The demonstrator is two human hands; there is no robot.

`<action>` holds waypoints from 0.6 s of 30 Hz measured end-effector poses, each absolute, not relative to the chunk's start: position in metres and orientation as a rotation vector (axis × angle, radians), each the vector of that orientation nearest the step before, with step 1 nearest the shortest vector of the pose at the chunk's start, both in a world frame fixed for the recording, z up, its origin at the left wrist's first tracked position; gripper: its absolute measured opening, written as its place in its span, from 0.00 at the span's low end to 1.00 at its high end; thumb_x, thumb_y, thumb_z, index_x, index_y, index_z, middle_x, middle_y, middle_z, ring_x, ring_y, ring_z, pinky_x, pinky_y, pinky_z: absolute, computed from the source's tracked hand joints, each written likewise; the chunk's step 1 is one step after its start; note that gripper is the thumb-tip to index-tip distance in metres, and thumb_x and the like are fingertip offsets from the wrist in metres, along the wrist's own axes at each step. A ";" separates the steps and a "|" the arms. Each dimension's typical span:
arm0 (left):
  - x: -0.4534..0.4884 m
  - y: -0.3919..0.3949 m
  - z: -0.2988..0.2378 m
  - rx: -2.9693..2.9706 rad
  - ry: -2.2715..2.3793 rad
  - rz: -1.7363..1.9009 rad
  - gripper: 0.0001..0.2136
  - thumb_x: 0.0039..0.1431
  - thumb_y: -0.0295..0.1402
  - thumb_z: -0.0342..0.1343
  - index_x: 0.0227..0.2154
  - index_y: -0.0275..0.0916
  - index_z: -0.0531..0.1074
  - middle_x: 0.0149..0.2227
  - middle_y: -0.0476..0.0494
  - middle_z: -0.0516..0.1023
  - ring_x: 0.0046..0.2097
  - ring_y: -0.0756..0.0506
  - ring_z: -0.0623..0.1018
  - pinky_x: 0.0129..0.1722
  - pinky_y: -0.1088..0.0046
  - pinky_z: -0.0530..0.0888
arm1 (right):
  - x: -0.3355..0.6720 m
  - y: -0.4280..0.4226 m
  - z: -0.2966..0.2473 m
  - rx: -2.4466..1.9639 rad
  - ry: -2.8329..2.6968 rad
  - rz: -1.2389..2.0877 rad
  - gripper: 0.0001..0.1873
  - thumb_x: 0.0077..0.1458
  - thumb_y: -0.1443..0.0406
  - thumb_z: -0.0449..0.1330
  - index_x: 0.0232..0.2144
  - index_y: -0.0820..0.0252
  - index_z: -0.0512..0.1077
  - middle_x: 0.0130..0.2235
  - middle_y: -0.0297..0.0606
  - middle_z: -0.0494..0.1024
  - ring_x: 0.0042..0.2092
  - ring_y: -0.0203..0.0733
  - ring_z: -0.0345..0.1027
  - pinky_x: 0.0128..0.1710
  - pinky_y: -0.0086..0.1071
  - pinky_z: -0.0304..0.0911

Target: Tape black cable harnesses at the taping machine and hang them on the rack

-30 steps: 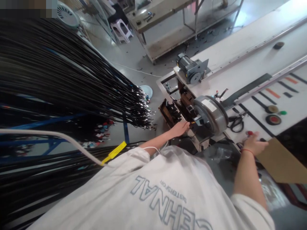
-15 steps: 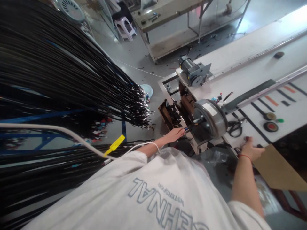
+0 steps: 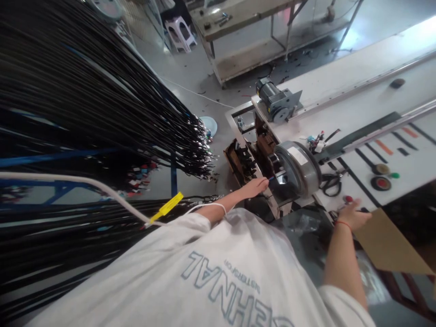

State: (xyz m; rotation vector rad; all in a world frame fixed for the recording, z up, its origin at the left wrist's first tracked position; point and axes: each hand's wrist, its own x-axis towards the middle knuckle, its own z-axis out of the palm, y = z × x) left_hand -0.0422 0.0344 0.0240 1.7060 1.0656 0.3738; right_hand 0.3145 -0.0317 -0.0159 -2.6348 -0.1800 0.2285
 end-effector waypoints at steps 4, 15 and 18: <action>-0.050 0.027 0.012 1.710 1.099 0.346 0.16 0.66 0.42 0.46 0.29 0.36 0.70 0.26 0.49 0.73 0.31 0.49 0.71 0.34 0.75 0.68 | 0.315 -0.032 -0.016 -2.639 -0.185 0.233 0.33 0.54 0.49 0.58 0.53 0.67 0.60 0.55 0.64 0.69 0.59 0.62 0.62 0.58 0.48 0.60; -0.111 -0.009 -0.003 1.773 1.165 0.215 0.17 0.64 0.43 0.50 0.28 0.34 0.72 0.28 0.47 0.76 0.32 0.48 0.73 0.35 0.75 0.67 | 0.318 -0.034 -0.019 -2.593 -0.197 0.248 0.31 0.51 0.50 0.63 0.50 0.64 0.61 0.54 0.62 0.70 0.58 0.61 0.64 0.57 0.45 0.62; -0.098 -0.009 0.006 1.714 1.205 0.274 0.15 0.64 0.41 0.50 0.28 0.35 0.70 0.26 0.48 0.75 0.30 0.49 0.72 0.32 0.76 0.66 | 0.318 -0.034 -0.019 -2.589 -0.194 0.247 0.31 0.51 0.51 0.64 0.50 0.64 0.61 0.54 0.63 0.70 0.58 0.61 0.64 0.57 0.46 0.62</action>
